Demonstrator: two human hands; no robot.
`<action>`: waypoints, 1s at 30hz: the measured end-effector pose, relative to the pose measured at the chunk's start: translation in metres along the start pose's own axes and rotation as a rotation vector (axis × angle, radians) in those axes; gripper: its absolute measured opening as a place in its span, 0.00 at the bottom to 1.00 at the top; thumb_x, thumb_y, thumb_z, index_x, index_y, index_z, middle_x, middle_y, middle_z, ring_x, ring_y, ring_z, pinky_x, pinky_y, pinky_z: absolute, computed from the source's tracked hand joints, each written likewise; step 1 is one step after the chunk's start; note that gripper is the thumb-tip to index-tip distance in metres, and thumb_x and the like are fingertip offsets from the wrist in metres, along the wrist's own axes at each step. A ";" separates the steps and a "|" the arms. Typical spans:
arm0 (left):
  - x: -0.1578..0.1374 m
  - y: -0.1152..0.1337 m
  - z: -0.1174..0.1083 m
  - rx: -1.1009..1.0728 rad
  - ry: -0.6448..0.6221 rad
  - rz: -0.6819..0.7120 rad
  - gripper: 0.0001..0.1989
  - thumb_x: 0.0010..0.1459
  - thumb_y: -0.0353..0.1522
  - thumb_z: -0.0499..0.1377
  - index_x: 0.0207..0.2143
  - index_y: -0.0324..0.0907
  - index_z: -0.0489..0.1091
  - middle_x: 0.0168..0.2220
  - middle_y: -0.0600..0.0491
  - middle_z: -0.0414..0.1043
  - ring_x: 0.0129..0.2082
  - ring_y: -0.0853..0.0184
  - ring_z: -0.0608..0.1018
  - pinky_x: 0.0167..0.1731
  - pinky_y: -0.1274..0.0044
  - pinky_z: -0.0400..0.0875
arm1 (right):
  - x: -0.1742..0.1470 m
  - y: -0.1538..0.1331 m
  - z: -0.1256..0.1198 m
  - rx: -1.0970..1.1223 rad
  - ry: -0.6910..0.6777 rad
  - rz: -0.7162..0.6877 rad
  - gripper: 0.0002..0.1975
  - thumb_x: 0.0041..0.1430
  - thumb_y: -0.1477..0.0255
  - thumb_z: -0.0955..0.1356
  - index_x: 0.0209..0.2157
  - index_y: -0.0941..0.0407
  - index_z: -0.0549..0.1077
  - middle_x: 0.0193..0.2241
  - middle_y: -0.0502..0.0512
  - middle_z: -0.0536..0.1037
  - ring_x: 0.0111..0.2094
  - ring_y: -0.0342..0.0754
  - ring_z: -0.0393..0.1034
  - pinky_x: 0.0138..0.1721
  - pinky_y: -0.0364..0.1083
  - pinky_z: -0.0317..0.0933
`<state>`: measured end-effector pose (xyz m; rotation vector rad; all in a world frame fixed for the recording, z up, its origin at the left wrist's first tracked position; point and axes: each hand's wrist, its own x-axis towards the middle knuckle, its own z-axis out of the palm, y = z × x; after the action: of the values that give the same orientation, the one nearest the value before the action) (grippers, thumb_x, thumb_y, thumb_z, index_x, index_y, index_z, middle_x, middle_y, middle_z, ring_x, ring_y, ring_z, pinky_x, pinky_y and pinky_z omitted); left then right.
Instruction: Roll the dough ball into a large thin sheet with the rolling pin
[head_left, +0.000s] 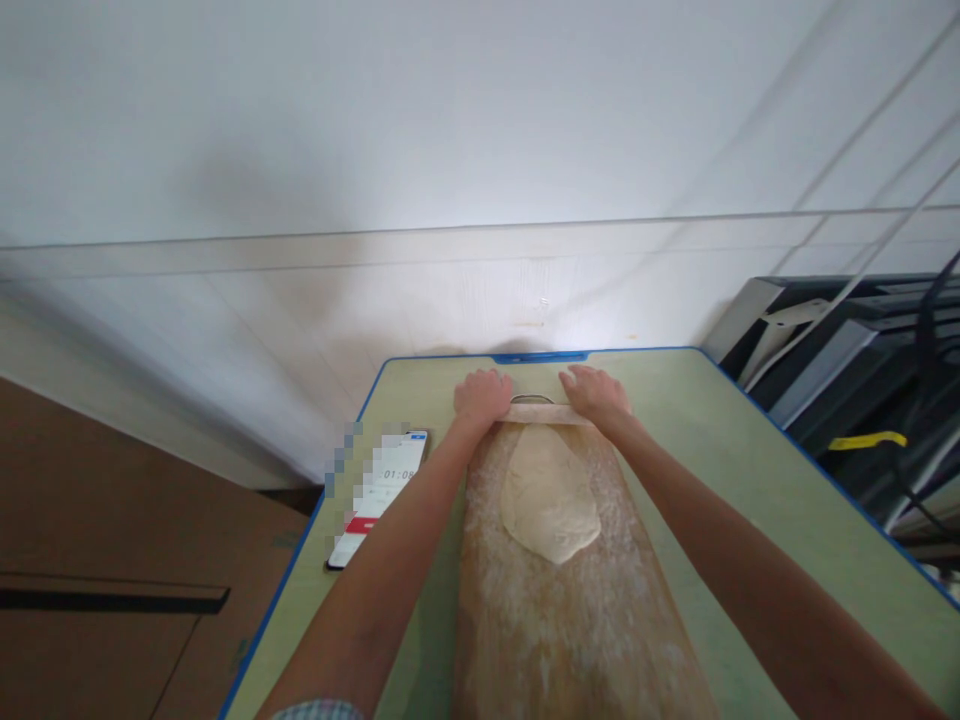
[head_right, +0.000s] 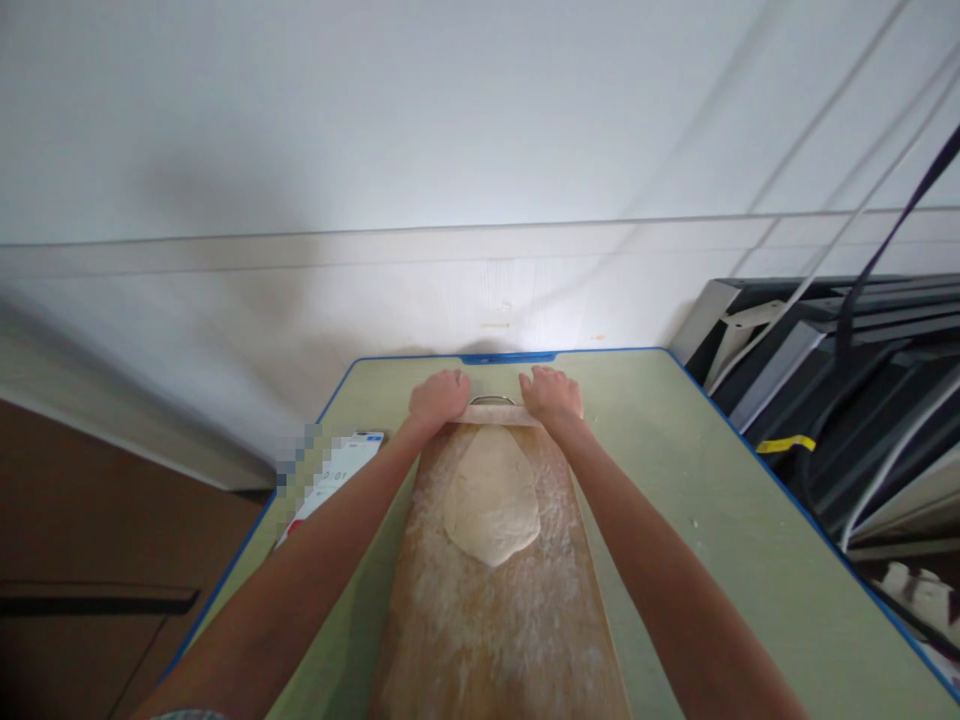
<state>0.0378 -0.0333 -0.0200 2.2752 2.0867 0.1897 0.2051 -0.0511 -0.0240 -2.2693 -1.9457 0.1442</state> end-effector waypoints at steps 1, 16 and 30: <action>-0.003 0.000 0.000 0.006 0.016 0.001 0.23 0.62 0.37 0.40 0.43 0.40 0.72 0.44 0.43 0.74 0.46 0.58 0.74 0.42 0.69 0.68 | -0.003 0.000 -0.001 -0.003 0.005 -0.002 0.22 0.63 0.63 0.53 0.48 0.56 0.70 0.49 0.61 0.73 0.47 0.54 0.68 0.44 0.50 0.60; -0.070 -0.007 0.003 0.072 0.196 0.118 0.23 0.65 0.38 0.38 0.48 0.38 0.67 0.51 0.44 0.68 0.56 0.58 0.65 0.51 0.65 0.60 | -0.068 0.003 0.011 -0.059 0.127 -0.111 0.20 0.64 0.67 0.52 0.42 0.56 0.72 0.49 0.59 0.72 0.51 0.52 0.64 0.52 0.52 0.52; -0.114 -0.019 -0.002 0.069 0.164 0.235 0.24 0.65 0.38 0.40 0.57 0.36 0.58 0.61 0.44 0.56 0.63 0.58 0.55 0.59 0.58 0.47 | -0.116 0.018 0.011 -0.064 0.188 -0.278 0.21 0.65 0.67 0.52 0.52 0.56 0.67 0.59 0.56 0.63 0.60 0.50 0.53 0.58 0.53 0.44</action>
<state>0.0097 -0.1447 -0.0265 2.6270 1.9171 0.3289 0.2024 -0.1675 -0.0407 -1.9387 -2.1609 -0.1594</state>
